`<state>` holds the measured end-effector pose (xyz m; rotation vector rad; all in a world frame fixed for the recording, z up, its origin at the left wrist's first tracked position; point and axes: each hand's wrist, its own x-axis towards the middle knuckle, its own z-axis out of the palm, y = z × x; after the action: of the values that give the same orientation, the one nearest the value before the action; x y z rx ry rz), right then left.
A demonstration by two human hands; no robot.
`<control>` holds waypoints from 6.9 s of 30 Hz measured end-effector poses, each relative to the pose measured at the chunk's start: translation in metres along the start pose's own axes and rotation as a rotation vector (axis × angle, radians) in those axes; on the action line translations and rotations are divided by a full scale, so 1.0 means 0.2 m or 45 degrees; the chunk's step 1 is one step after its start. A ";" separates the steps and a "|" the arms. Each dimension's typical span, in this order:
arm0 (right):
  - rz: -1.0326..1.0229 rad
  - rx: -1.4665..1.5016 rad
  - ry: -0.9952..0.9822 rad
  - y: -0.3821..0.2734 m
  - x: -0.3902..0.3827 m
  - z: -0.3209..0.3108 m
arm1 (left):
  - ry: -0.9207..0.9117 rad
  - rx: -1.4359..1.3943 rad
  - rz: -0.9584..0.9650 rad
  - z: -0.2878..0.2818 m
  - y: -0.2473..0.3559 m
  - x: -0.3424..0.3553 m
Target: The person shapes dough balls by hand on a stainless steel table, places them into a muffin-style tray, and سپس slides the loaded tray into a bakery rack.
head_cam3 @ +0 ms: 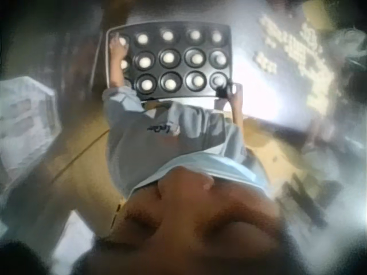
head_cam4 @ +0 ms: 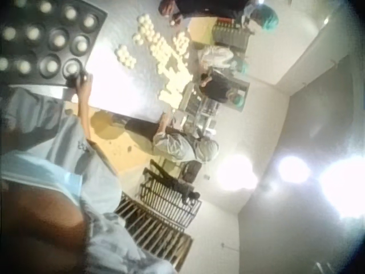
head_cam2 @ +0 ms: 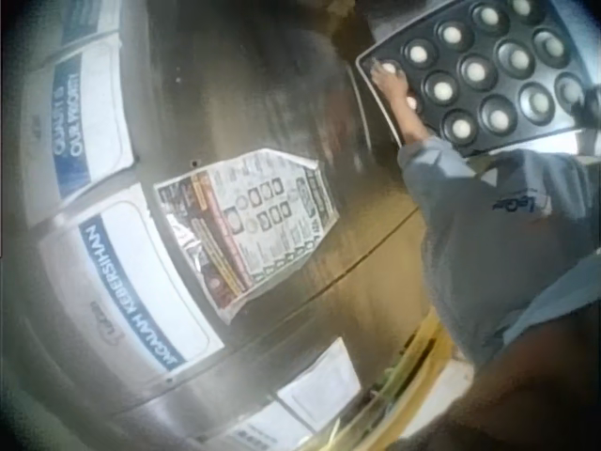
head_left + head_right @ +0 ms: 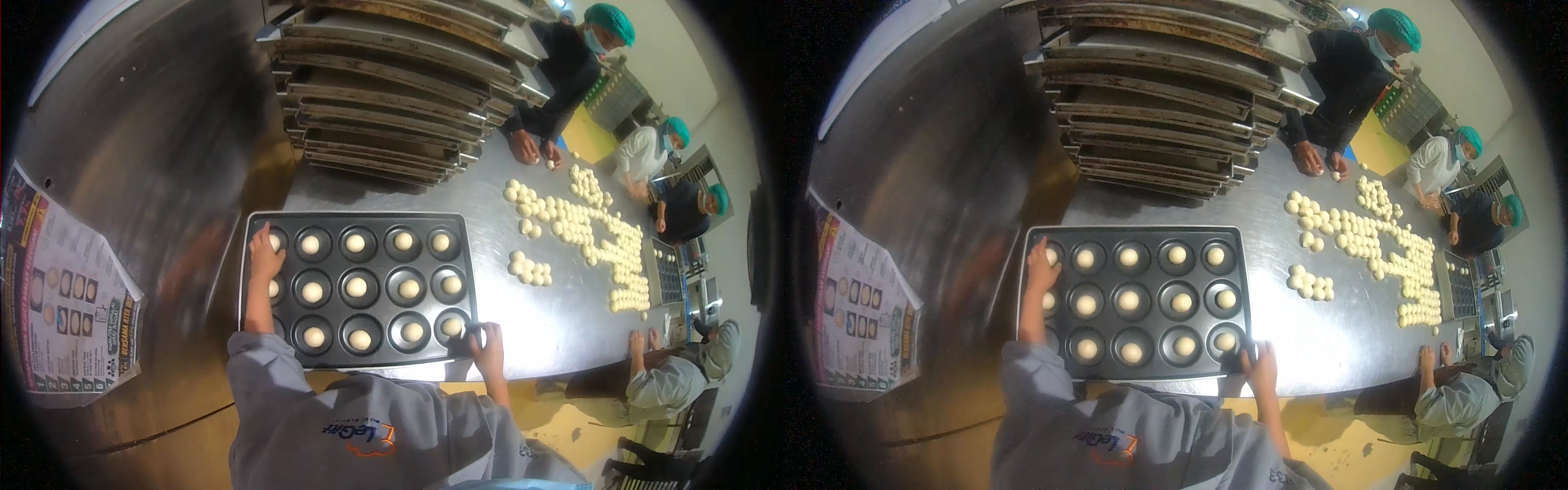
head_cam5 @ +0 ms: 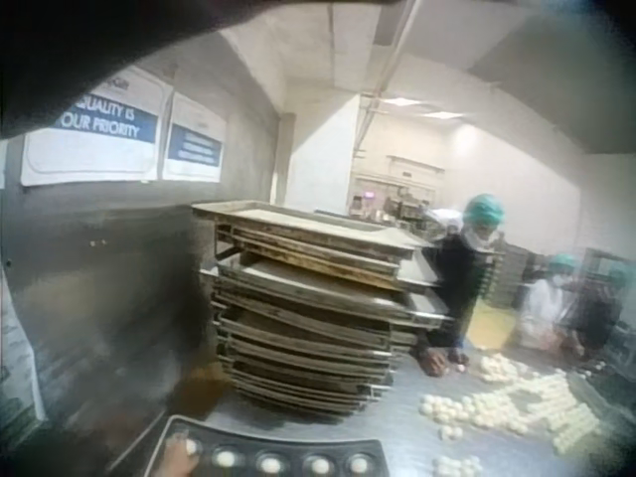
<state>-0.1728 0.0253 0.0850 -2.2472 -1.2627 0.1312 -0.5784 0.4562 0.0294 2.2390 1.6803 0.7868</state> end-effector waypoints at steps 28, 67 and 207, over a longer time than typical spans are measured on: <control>0.163 -0.132 -0.077 0.20 0.28 0.30 | -0.085 0.178 -0.847 -0.48 -0.10 -0.97; 0.498 -0.054 0.056 0.36 0.25 0.15 | -0.037 0.077 -0.470 -0.25 0.06 -0.80; 0.724 1.098 4.307 3.40 -6.79 -2.55 | -2.860 -0.120 1.046 1.03 5.85 -8.64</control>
<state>-0.2337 -1.5676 -0.0744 0.2587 1.1583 -1.4928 0.1481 -1.5105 -0.0507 1.6870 -0.3561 -1.2446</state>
